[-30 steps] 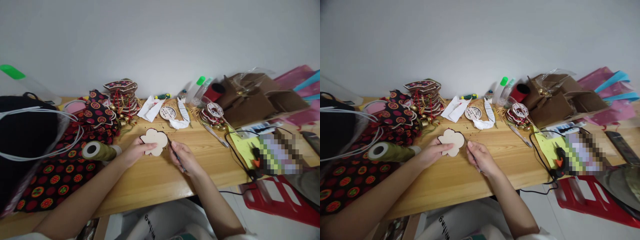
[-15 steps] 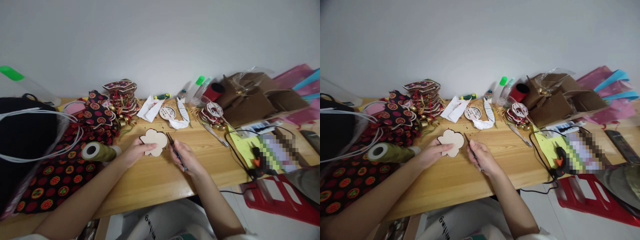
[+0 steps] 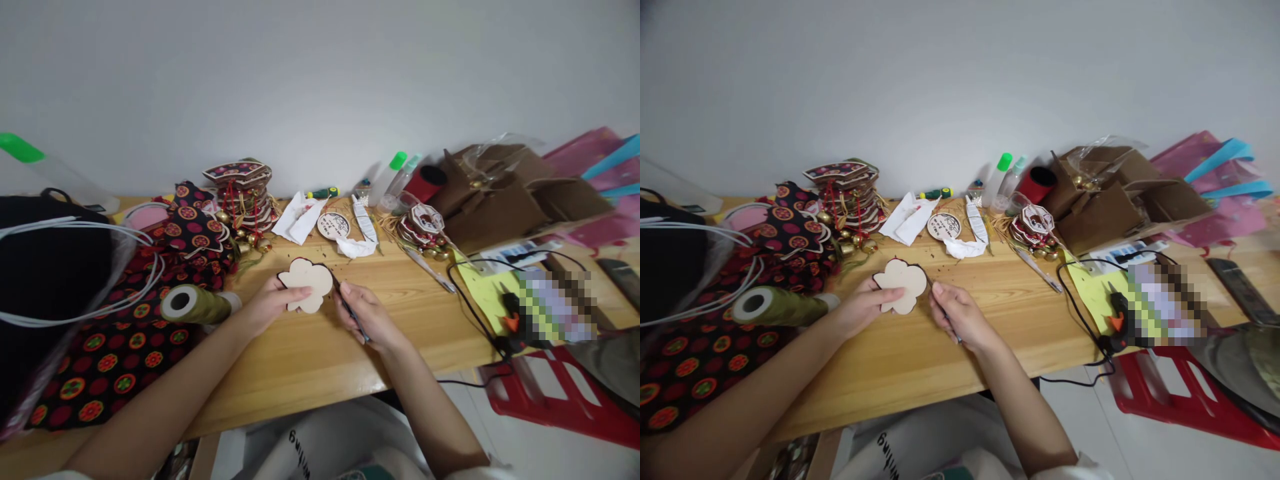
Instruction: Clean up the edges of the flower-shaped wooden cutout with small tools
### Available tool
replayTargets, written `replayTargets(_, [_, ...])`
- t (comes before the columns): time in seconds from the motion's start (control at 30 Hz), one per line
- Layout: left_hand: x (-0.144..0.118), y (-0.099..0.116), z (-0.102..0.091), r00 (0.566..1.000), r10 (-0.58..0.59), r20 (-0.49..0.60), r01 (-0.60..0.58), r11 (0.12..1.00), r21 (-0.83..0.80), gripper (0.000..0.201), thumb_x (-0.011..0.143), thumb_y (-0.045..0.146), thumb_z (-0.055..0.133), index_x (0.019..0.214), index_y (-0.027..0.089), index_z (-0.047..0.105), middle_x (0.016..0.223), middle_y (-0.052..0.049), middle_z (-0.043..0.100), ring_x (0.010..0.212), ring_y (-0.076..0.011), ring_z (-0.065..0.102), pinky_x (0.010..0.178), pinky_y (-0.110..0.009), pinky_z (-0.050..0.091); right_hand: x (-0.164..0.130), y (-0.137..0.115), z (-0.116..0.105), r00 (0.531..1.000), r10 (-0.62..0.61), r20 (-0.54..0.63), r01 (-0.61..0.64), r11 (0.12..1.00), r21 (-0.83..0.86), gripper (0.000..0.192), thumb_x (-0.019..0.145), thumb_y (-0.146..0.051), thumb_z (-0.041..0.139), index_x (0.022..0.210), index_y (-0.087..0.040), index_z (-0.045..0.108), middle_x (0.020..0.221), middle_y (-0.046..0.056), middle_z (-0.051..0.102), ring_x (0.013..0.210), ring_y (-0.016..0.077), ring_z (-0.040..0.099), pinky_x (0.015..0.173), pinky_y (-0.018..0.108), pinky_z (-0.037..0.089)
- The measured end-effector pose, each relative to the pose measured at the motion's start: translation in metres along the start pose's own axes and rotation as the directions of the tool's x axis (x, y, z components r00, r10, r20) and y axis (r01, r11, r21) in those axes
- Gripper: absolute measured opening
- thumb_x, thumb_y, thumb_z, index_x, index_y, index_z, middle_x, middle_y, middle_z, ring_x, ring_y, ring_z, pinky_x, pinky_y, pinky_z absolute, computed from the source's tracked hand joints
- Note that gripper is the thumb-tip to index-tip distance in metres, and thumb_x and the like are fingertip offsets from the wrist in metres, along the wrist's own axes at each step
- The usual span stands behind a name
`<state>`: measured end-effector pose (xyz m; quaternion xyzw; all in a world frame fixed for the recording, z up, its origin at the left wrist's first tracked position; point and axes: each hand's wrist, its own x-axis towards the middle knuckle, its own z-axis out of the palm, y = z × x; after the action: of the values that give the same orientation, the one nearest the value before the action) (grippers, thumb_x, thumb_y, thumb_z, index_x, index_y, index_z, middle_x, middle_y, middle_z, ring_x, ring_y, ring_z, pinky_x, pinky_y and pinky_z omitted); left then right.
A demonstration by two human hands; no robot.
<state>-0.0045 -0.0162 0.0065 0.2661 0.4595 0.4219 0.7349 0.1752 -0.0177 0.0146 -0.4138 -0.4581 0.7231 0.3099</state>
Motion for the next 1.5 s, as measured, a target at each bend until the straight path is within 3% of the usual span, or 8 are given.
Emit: replayTargets(1.5, [-0.0020,0.0023,0.0016,1.000,-0.018,0.002,0.018,1.000,-0.003,0.039,0.042,0.032,0.084,0.073,0.013,0.070,0.069,-0.002,0.069,0.057,-0.0109,0.057,0.052,-0.022,0.041,0.0000,0.0026,-0.0022,1.000,0.011,-0.016,-0.011,1.000,0.008,0.041,0.081,-0.057,0.047,0.070,-0.018,0.046,0.038,-0.011,0.031,0.028,0.0025,0.017,0.023,0.013,0.017])
